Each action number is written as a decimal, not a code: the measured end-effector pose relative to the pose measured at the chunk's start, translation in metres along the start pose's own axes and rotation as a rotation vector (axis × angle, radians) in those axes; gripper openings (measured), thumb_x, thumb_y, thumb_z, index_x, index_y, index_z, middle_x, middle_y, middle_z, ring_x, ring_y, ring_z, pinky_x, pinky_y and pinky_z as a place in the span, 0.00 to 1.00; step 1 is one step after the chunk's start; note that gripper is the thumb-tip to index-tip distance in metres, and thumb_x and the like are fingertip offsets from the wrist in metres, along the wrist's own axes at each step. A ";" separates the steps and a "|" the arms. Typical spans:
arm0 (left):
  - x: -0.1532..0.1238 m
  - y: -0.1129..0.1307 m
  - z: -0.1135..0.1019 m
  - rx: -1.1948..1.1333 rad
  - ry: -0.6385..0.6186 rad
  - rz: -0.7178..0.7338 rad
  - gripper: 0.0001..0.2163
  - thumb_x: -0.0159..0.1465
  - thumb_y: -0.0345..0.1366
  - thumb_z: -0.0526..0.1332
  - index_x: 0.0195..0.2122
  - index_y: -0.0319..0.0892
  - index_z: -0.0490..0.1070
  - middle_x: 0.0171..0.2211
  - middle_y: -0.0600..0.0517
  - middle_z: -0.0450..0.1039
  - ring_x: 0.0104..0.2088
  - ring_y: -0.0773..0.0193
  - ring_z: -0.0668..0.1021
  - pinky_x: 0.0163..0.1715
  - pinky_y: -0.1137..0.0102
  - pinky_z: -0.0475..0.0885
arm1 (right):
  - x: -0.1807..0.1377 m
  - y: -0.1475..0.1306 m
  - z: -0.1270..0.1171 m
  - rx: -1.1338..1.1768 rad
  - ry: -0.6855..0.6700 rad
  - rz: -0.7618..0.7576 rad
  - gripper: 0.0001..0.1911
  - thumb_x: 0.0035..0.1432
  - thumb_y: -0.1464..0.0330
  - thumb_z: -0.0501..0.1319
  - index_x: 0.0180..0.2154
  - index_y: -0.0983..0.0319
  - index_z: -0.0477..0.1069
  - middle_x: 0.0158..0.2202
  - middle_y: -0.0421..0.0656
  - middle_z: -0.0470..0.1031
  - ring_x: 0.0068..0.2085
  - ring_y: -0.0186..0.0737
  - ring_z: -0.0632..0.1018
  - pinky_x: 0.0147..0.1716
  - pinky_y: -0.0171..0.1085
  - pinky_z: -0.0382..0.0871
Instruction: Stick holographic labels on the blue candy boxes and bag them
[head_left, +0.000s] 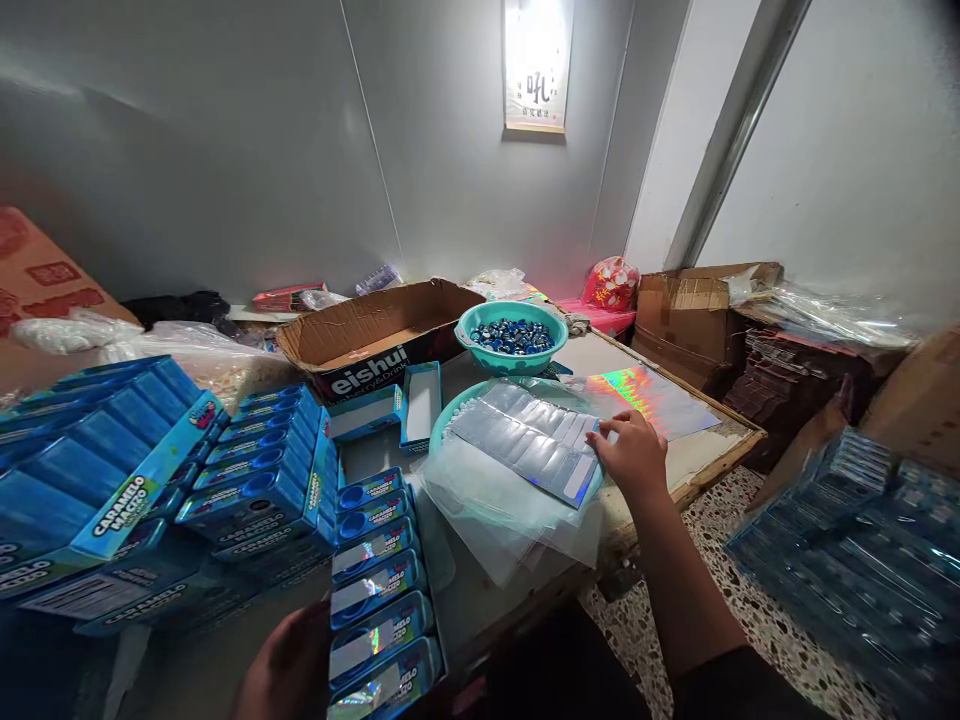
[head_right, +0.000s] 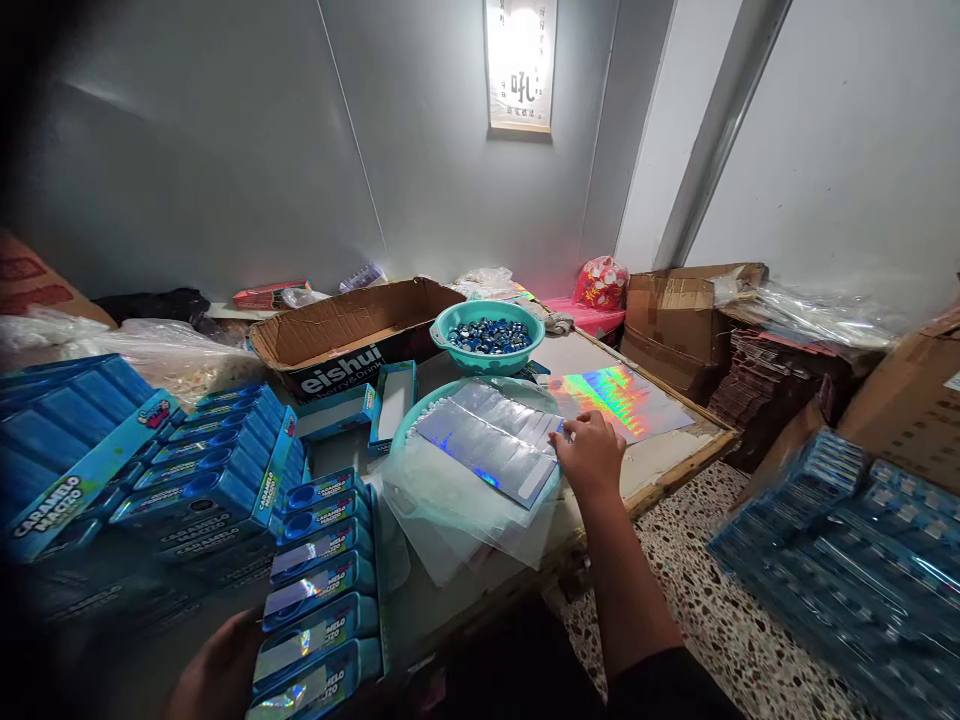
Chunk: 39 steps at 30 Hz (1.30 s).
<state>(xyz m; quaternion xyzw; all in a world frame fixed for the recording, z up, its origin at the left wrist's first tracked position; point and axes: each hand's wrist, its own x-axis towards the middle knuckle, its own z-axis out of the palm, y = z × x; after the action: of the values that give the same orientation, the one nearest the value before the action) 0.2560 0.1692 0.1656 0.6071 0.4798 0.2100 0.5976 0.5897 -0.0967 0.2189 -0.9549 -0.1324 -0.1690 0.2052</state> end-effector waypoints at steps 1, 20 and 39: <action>0.001 -0.002 0.000 0.005 0.007 0.007 0.20 0.49 0.56 0.67 0.32 0.46 0.76 0.28 0.47 0.79 0.34 0.46 0.81 0.25 0.64 0.74 | -0.001 0.001 0.002 0.009 0.009 -0.015 0.11 0.60 0.63 0.68 0.43 0.60 0.81 0.49 0.46 0.74 0.50 0.49 0.75 0.46 0.46 0.61; -0.007 -0.001 0.008 -0.267 0.016 0.018 0.24 0.44 0.56 0.74 0.31 0.41 0.75 0.26 0.50 0.78 0.29 0.56 0.80 0.24 0.70 0.73 | 0.008 0.029 0.009 0.114 0.050 -0.563 0.21 0.62 0.51 0.61 0.26 0.60 0.73 0.30 0.43 0.78 0.33 0.45 0.78 0.38 0.43 0.62; 0.006 -0.013 0.003 -0.197 0.086 0.011 0.21 0.49 0.50 0.70 0.40 0.46 0.74 0.31 0.53 0.80 0.32 0.57 0.82 0.26 0.71 0.74 | 0.019 0.045 -0.027 0.603 -0.534 -0.297 0.25 0.40 0.55 0.73 0.23 0.57 0.59 0.49 0.50 0.80 0.51 0.55 0.78 0.48 0.45 0.70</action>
<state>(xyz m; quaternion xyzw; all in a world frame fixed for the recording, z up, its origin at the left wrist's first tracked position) 0.2568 0.1698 0.1510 0.5384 0.4788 0.2851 0.6321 0.6142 -0.1448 0.2334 -0.8330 -0.3602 0.1027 0.4072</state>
